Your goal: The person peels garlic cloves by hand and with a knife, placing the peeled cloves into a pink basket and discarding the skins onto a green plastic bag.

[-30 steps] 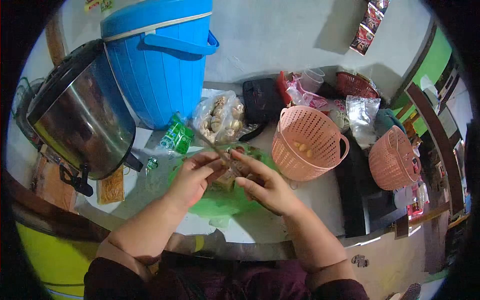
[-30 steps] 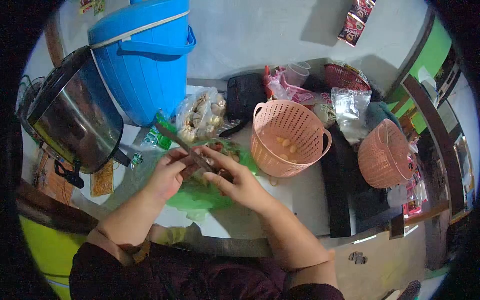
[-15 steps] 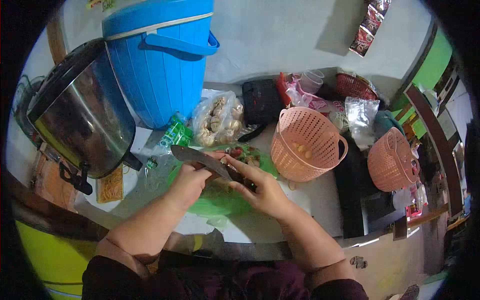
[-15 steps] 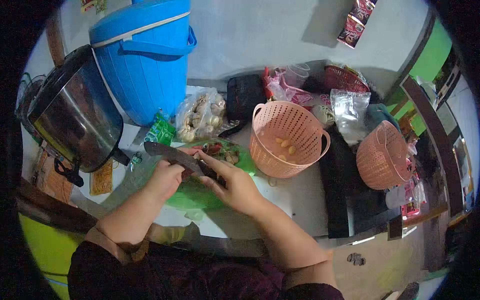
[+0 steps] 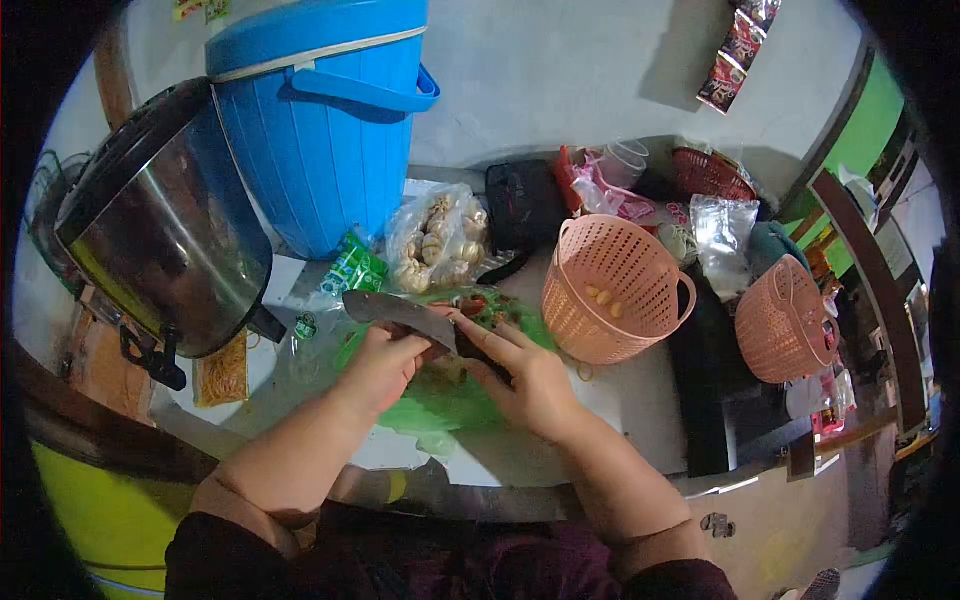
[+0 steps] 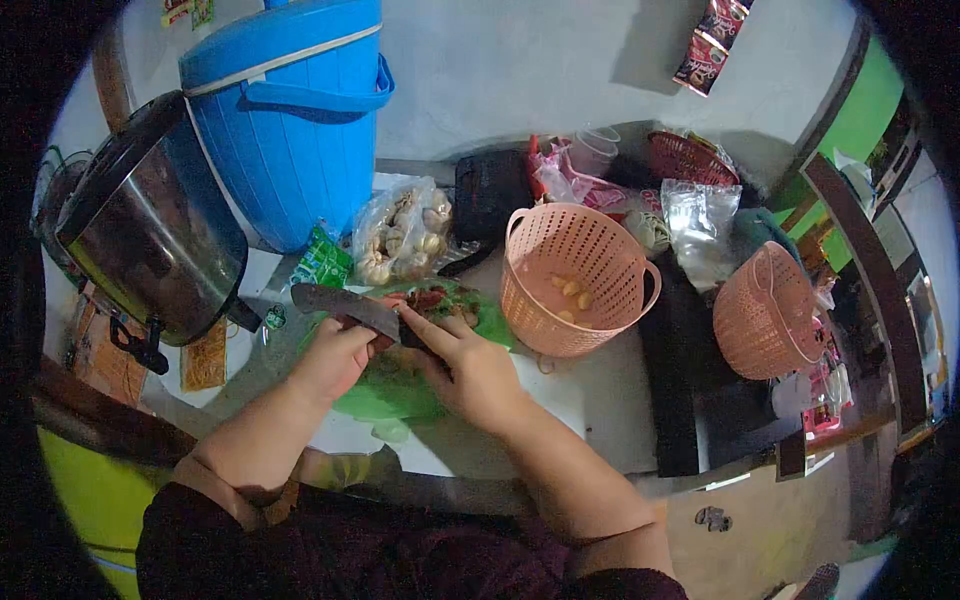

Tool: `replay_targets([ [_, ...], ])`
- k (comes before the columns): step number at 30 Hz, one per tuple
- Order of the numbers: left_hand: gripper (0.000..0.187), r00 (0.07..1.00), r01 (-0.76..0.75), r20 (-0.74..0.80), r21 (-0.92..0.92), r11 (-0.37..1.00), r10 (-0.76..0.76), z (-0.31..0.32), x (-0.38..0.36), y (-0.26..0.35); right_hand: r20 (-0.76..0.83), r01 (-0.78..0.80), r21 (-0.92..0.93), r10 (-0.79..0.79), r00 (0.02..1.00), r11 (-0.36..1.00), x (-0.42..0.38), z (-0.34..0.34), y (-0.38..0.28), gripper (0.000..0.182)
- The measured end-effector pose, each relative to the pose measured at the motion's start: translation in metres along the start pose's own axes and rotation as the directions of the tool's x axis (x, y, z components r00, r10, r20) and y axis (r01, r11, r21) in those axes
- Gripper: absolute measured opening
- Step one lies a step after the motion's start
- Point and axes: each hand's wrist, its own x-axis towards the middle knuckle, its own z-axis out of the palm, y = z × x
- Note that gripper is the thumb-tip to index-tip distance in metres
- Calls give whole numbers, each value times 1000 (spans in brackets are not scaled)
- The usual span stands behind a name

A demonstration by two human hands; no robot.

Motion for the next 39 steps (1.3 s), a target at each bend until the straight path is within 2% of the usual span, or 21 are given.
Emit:
replay_targets([
  [2,27,1000,6,26,-58,998,-5,0,1,0,9,-22,46,21,1000,999,1,-1,1,54],
  [5,25,999,36,2,11,999,-36,-3,2,-3,-78,21,230,-3,997,973,5,5,18,50],
  [6,24,999,32,2,8,999,-32,-1,2,-1,-38,-90,358,110,993,929,5,3,16,48],
  [8,23,1000,22,2,4,1000,-22,8,1,6,84,-300,577,311,947,760,5,-1,11,45],
  [12,23,999,50,-12,8,999,-50,8,0,10,88,-312,683,349,933,661,6,1,13,51],
  [13,24,999,54,-4,10,999,-54,6,0,9,126,-338,668,347,929,663,5,-4,7,53],
  [16,24,999,35,19,-15,999,-34,6,2,7,97,-243,709,250,963,662,3,-1,8,52],
  [19,25,1000,-11,20,-28,1000,11,6,2,5,126,-194,660,147,981,726,3,-2,9,52],
  [23,28,999,-36,34,50,998,34,4,0,4,170,-211,592,136,976,778,3,-1,11,51],
  [25,25,998,-38,55,-10,999,38,4,0,5,175,-218,619,138,975,754,3,-3,6,51],
  [28,20,999,-25,29,-32,999,26,6,-1,6,274,-278,553,144,951,785,4,-13,-3,51],
  [31,13,1000,-4,6,-2,1000,4,6,-2,9,190,-154,554,55,980,818,3,-6,0,52],
  [34,12,997,-76,-8,-62,995,76,8,-2,5,232,-189,542,71,970,819,3,-11,-5,52],
  [37,13,999,-33,-24,31,999,33,9,-3,9,221,-185,539,74,972,822,3,-7,-1,51],
  [39,13,999,-50,0,6,999,50,5,-2,6,245,-220,533,100,964,817,4,-9,-2,50],
])
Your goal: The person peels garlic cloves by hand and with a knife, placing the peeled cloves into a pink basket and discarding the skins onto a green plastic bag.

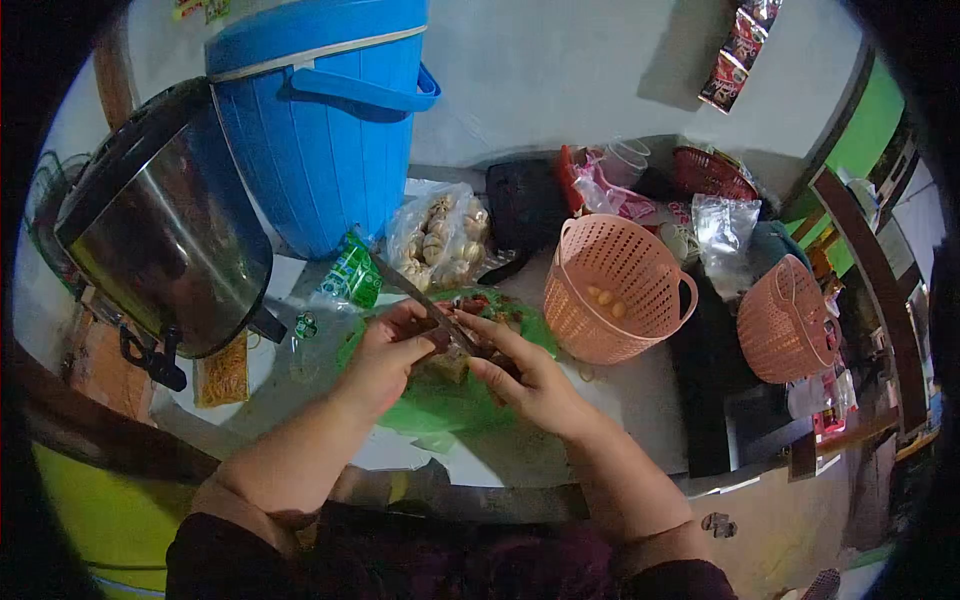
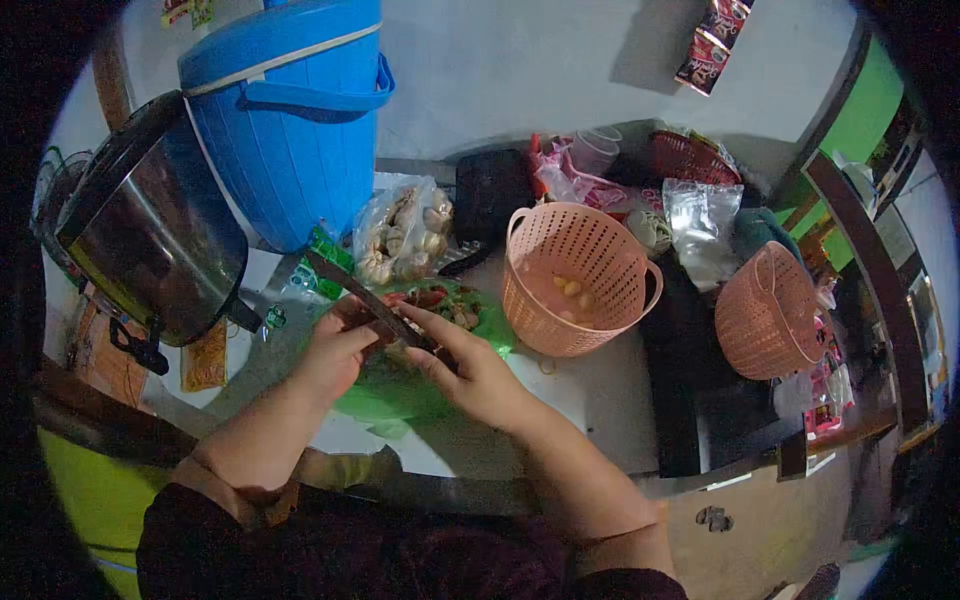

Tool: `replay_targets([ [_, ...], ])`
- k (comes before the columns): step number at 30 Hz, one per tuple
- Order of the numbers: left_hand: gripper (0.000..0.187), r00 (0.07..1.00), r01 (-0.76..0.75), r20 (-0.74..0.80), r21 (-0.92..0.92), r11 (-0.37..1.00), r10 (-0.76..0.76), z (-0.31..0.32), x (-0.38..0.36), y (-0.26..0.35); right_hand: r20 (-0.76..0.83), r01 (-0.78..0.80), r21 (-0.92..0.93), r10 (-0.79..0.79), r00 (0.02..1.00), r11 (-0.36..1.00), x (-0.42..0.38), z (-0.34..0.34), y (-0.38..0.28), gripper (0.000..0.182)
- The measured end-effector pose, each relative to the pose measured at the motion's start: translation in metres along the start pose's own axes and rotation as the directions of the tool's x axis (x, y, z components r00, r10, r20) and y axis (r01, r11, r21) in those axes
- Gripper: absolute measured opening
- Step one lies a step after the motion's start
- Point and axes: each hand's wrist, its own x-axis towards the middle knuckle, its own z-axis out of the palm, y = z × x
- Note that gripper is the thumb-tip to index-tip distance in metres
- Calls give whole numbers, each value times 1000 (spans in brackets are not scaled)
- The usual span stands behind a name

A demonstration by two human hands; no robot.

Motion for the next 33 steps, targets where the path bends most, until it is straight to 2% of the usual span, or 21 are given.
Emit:
replay_targets([
  [4,14,1000,-5,-16,-60,998,4,8,-3,5,4,-38,8,38,999,999,-1,-1,-5,50],
  [7,24,1000,-13,-11,2,1000,13,-2,-1,-4,-13,68,7,-68,998,998,0,0,2,49],
  [10,23,999,-9,44,34,999,7,-11,2,-7,-30,144,-120,-149,988,982,2,-2,8,48],
  [12,22,1000,1,16,-3,1000,-1,-9,2,-8,-28,115,-113,-119,992,987,2,-3,7,47],
  [15,19,1000,24,-15,-72,997,-25,-1,0,-3,3,-64,36,64,998,997,1,-4,1,48],
  [18,16,1000,20,7,-86,996,-19,3,-2,4,47,-144,112,140,989,983,-1,-5,-2,49],
  [20,14,999,4,41,-66,998,-1,-3,-1,2,47,-40,82,37,998,996,0,-4,-1,50],
  [21,14,1000,6,17,-94,996,-5,-4,-1,0,39,62,49,-63,997,997,2,-2,2,50],
  [23,13,999,10,-29,-149,989,-15,-4,0,-3,42,133,8,-133,990,991,2,-1,2,50],
  [24,15,1000,22,-3,-101,995,-22,-10,2,-4,50,103,-1,-103,993,995,1,-3,-3,51],
  [27,19,1000,18,-21,-134,991,-21,-12,1,-8,44,115,-64,-113,993,991,1,-4,-10,51],
  [29,20,1000,22,6,-116,993,-21,-14,0,-7,40,179,-101,-176,984,979,2,-4,-4,51],
  [32,21,1000,-2,29,-94,996,4,-16,1,-10,31,157,-136,-155,987,978,1,-4,-5,50],
  [33,21,999,-14,35,-87,996,17,-15,1,-10,25,194,-193,-193,981,962,1,-5,-4,50],
])
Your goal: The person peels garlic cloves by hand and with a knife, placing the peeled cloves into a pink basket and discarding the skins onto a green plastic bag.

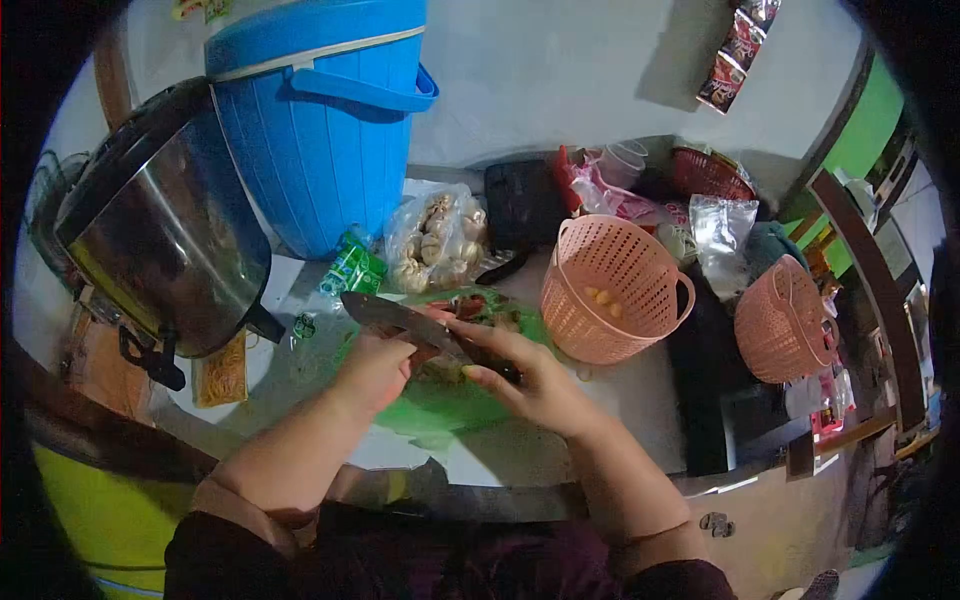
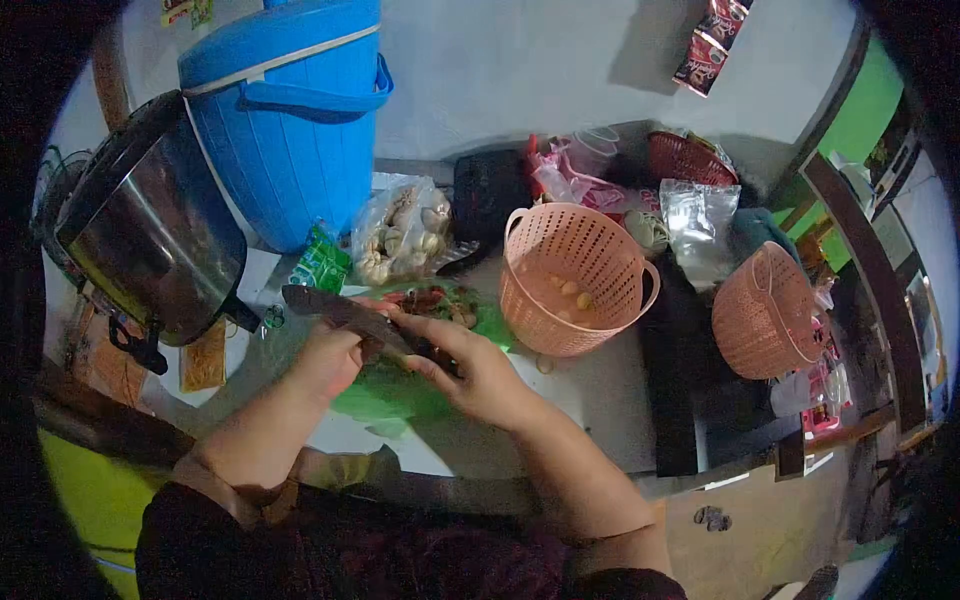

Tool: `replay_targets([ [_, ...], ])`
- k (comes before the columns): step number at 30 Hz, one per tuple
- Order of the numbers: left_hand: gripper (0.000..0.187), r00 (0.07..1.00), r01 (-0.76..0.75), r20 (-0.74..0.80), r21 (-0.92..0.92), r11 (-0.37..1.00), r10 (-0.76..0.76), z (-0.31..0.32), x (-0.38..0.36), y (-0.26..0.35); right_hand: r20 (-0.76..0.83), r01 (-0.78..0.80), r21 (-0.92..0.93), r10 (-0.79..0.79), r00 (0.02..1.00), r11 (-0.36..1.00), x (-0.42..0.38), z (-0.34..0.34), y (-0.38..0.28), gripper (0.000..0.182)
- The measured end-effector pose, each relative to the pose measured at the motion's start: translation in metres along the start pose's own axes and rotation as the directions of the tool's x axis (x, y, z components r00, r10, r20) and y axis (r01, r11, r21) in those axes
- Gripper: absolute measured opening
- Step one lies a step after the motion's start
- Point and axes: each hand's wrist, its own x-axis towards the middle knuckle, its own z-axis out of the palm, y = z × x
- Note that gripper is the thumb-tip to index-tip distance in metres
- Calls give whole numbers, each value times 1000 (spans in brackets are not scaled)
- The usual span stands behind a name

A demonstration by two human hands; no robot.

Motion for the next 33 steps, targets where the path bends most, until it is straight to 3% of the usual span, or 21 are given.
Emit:
replay_targets([
  [2,20,1000,-8,-8,40,999,8,6,-1,3,-20,73,-118,-76,997,990,0,-1,8,51],
  [5,18,999,30,-42,72,997,-27,7,0,4,-110,237,-146,-254,961,960,2,4,21,49],
  [6,17,997,50,-57,77,996,-45,8,1,5,-80,71,66,-65,995,995,0,3,18,48],
  [8,16,1000,24,-18,36,999,-23,16,-2,10,92,-286,440,274,957,851,-4,0,8,46],
  [12,16,1000,14,-13,72,997,-13,12,0,10,62,-303,688,363,930,659,-3,-1,6,43],
  [20,16,999,-7,-53,98,995,12,19,0,12,13,-310,577,371,928,756,-2,1,13,44],
  [29,15,993,-33,-101,276,961,63,22,0,14,38,-252,627,294,955,737,-2,1,12,36],
  [33,13,992,-56,-88,304,951,86,17,1,11,35,-205,646,240,970,735,-3,1,16,41],
])
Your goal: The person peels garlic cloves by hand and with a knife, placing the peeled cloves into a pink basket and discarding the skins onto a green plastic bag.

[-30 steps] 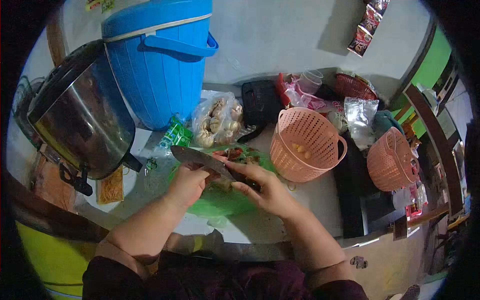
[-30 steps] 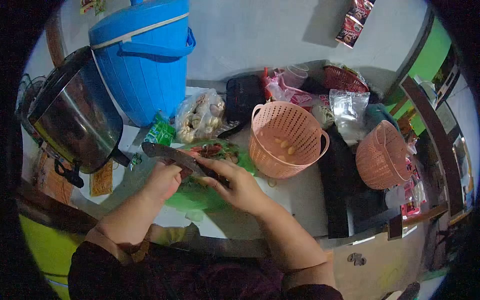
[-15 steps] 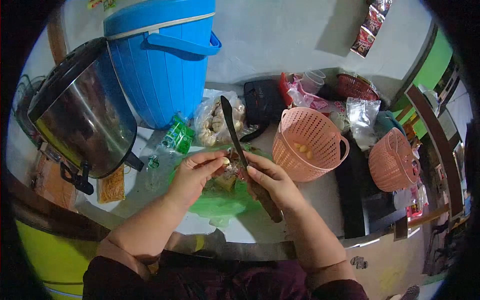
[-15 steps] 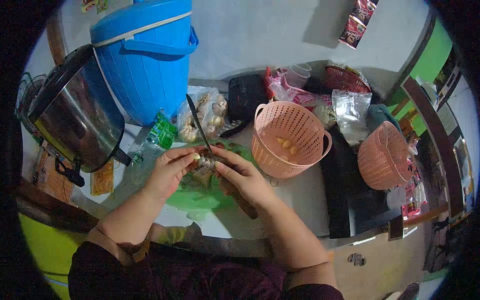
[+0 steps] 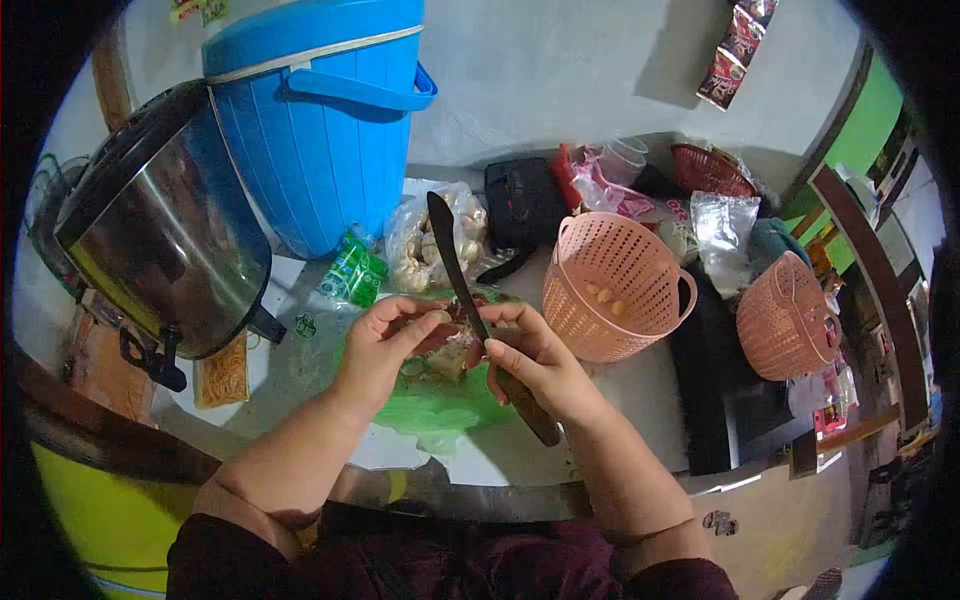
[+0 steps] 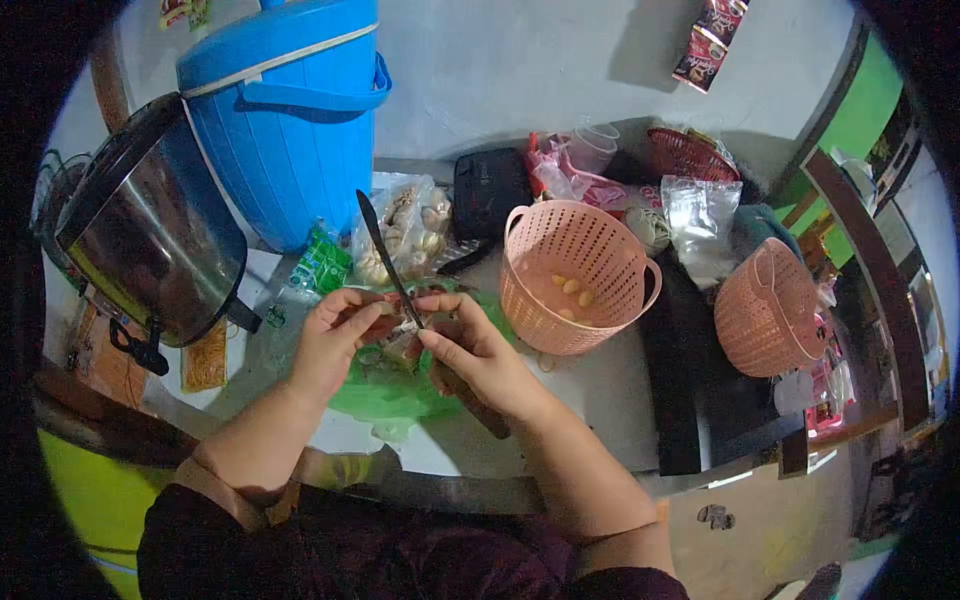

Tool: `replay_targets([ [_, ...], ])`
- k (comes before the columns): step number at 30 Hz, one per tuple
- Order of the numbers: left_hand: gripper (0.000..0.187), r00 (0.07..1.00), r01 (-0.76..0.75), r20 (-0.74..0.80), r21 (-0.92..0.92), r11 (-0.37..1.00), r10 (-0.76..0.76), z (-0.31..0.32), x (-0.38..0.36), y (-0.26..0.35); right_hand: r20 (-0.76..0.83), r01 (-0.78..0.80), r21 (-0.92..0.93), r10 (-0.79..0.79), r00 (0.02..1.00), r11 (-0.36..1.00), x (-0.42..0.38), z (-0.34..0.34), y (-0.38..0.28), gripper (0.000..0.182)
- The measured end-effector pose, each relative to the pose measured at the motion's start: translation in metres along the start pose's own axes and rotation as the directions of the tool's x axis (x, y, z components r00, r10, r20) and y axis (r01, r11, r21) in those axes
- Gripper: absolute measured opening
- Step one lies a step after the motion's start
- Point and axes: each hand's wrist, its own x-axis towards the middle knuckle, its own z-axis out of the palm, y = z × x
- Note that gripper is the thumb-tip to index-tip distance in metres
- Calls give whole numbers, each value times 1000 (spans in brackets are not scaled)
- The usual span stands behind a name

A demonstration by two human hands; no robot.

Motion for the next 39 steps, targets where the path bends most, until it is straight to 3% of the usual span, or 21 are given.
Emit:
replay_targets([
  [4,10,1000,-14,14,49,999,14,5,-2,6,35,5,-42,-4,999,999,-1,2,-5,45],
  [8,10,998,-13,55,-48,999,16,5,-4,7,71,88,-138,-79,994,986,-2,6,-3,48],
  [11,14,998,27,50,-75,997,-24,4,-4,7,69,43,-217,-29,997,975,-5,11,-10,50],
  [19,10,997,73,31,-166,983,-68,6,-5,6,72,198,-477,-186,980,856,0,9,-2,48],
  [22,16,999,5,38,-126,992,0,1,-3,-2,67,182,-478,-172,983,859,-1,8,-2,48],
  [25,24,998,-15,60,66,998,11,-1,-2,-1,46,157,-477,-154,987,865,-3,10,-5,48],
  [31,28,996,-71,53,24,997,69,-1,-4,-2,36,15,-383,-1,999,923,-3,9,-3,47],
  [34,26,1000,-22,2,-86,996,22,4,-6,2,-2,58,-296,-62,998,953,-3,15,-4,51],
  [37,26,992,-116,-64,-88,989,110,7,-6,0,7,7,-275,-5,1000,961,-4,10,-6,54],
  [39,25,993,-118,-9,-9,993,118,5,-6,3,37,6,-225,3,999,974,-4,7,-6,55],
])
